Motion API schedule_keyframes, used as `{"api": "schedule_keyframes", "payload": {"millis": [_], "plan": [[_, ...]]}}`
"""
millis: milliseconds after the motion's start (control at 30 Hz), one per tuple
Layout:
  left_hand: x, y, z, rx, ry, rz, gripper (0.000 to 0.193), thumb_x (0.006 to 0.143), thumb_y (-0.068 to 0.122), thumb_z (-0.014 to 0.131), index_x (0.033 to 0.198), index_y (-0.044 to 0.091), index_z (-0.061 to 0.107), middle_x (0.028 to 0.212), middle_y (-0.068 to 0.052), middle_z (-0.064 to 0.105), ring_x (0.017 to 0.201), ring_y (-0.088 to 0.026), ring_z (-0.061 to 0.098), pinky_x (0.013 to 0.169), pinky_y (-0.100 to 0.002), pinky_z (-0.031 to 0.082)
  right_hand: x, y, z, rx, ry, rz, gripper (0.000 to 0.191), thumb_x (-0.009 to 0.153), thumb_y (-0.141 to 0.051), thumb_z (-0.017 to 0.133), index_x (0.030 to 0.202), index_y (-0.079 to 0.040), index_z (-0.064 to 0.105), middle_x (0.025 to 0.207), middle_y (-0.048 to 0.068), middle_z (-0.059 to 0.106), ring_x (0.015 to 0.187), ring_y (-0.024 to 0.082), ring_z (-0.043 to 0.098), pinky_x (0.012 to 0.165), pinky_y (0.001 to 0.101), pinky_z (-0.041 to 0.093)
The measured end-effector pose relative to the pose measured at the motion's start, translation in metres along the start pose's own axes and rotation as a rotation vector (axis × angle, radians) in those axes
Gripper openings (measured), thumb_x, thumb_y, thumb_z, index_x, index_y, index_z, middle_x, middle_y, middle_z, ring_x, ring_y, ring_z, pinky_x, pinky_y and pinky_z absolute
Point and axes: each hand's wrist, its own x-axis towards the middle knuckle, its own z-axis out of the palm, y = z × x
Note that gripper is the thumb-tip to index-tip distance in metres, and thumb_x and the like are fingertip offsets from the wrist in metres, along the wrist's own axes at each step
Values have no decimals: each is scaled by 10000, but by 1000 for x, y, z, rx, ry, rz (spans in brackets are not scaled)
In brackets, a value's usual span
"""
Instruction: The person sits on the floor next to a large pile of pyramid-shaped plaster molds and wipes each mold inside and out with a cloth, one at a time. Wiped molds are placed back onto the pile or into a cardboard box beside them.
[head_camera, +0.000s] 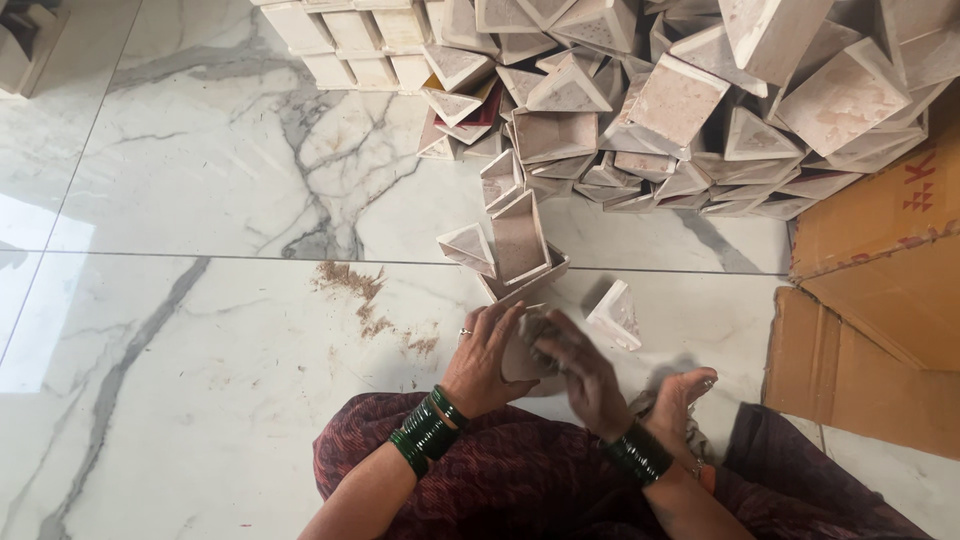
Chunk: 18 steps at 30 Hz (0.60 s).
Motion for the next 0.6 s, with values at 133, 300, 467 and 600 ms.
{"api": "schedule_keyframes", "payload": {"millis": [133, 300, 467, 600], "plan": [[-1, 2, -6, -38, 27, -17, 1137, 587, 305, 947, 1525, 58, 354, 1430, -203, 460, 1318, -446, 430, 1078, -527, 452, 9, 19, -16, 281, 87, 214, 487, 982, 130, 408, 1385, -70, 595, 1544, 152, 502, 1303, 284, 630, 1017, 397, 553], [2, 3, -4, -31, 33, 22, 1177, 606, 330, 951, 1542, 25, 305, 1463, -209, 454, 1305, -438, 448, 1088, -513, 445, 9, 24, -42, 24, 206, 107, 463, 967, 90, 419, 1352, -37, 643, 1548, 168, 549, 1392, 334, 576, 1121, 457, 490], [2, 0, 5, 4, -79, -34, 1329, 591, 342, 962, 1596, 27, 151, 1446, -229, 433, 1313, -452, 427, 1061, -512, 455, 7, 0, -23, 59, 91, 17, 326, 1015, -54, 462, 1266, -91, 667, 1524, 130, 528, 1413, 300, 520, 1104, 413, 534], [-1, -4, 7, 8, 21, 27, 1377, 556, 297, 974, 1603, 42, 117, 1494, -234, 433, 1320, -468, 431, 1034, -532, 482, 7, -25, 11, -247, -44, -283, 246, 922, -52, 592, 1113, -115, 734, 1430, 108, 595, 1450, 353, 431, 1228, 555, 293]]}}
